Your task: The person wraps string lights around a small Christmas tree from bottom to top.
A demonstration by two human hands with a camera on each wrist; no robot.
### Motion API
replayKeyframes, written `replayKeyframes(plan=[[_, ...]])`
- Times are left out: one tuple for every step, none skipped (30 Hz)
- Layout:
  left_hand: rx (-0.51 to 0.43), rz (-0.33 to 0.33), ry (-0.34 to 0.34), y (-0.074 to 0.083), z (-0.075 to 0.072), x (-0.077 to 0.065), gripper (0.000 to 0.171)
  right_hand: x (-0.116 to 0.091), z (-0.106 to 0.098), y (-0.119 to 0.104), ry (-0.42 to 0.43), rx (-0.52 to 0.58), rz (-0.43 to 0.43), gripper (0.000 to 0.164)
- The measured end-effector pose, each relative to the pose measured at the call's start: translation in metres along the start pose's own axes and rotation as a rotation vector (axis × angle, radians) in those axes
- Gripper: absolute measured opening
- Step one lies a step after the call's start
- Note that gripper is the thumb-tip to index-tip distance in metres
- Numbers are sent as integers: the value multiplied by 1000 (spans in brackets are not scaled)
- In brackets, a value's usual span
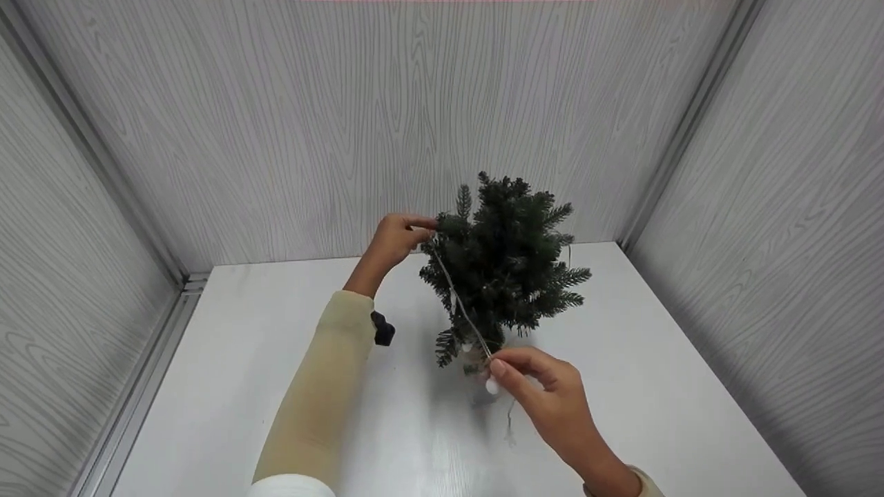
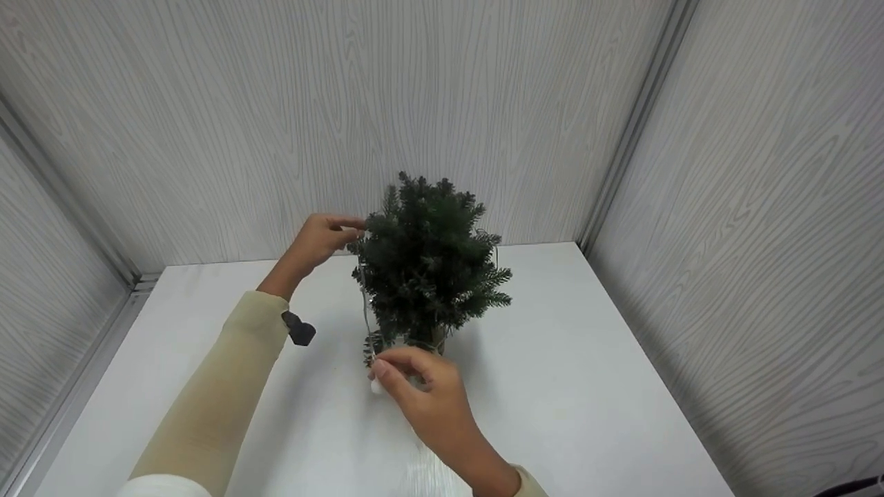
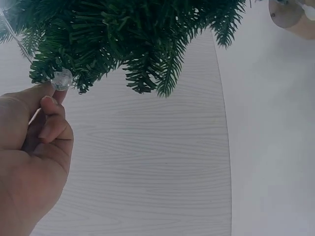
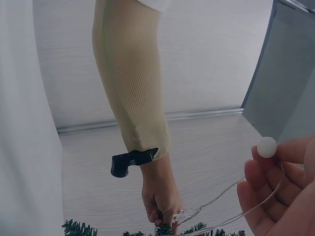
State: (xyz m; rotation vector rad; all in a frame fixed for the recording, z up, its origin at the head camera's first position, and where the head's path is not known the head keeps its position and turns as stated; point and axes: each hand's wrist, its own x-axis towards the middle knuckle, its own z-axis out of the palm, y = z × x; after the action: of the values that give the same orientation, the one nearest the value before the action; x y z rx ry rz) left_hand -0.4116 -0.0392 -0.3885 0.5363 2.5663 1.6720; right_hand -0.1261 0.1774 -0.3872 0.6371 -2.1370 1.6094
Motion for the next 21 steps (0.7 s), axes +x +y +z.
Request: replayKeyframes(plan=[[-3, 5, 1, -2, 0, 0, 25, 0, 0, 0, 6, -2, -2, 13], [-19, 16, 2, -3, 0, -1, 25, -1, 0, 0, 12, -5, -5, 13], [-36, 30, 3, -6, 1, -2, 25, -1, -1, 0, 18, -12, -3, 13], [-61, 44, 5, -8, 0, -3, 26, -1, -1, 0, 23, -16, 4, 13], [-86, 61, 7, -10, 0, -4, 26, 0, -2, 0, 28, -20, 12, 13], [-110, 79, 11, -12, -1, -6, 28, 0, -2, -1, 33, -22, 23, 13], [-138, 91, 14, -14, -2, -8, 29, 0, -3, -1, 36, -21, 31, 13], [-154, 105, 19, -15, -3, -10, 30, 1, -3, -2, 38, -19, 37, 13], [-161, 118, 29, -16, -4, -13, 30, 1, -4, -2, 40, -17, 44, 13], [-170, 129, 42, -16, -6, -16, 31, 1, -4, -2, 41, -11, 47, 13], [-171, 142, 61, -16, -7, -21, 31, 0, -5, -3, 41, -4, 47, 13], [-169, 154, 85, -15, -7, -26, 30, 0, -5, -2, 42, 3, 46, 13], [-166, 163, 114, -15, -7, -32, 29, -1, -5, -3, 41, 10, 48, 13], [-164, 176, 149, -14, -6, -39, 27, -1, -6, -3, 39, 16, 58, 13], [-163, 188, 181, -13, -4, -47, 27, -2, -7, -3, 38, 21, 70, 13], [-166, 200, 211, -12, -1, -56, 26, -2, -7, -2, 37, 26, 85, 12], [-167, 213, 236, -11, 3, -66, 25, -3, -8, -2, 36, 28, 99, 12], [-167, 228, 256, -10, 8, -75, 26, -3, -9, -2, 34, 27, 112, 12], [-169, 246, 270, -8, 14, -85, 26, -3, -10, -1, 35, 23, 124, 11], [-168, 268, 276, -6, 20, -94, 26, -3, -11, -1, 35, 22, 137, 11], [-167, 291, 277, -5, 27, -104, 26, -3, -12, 0, 34, 19, 141, 11]])
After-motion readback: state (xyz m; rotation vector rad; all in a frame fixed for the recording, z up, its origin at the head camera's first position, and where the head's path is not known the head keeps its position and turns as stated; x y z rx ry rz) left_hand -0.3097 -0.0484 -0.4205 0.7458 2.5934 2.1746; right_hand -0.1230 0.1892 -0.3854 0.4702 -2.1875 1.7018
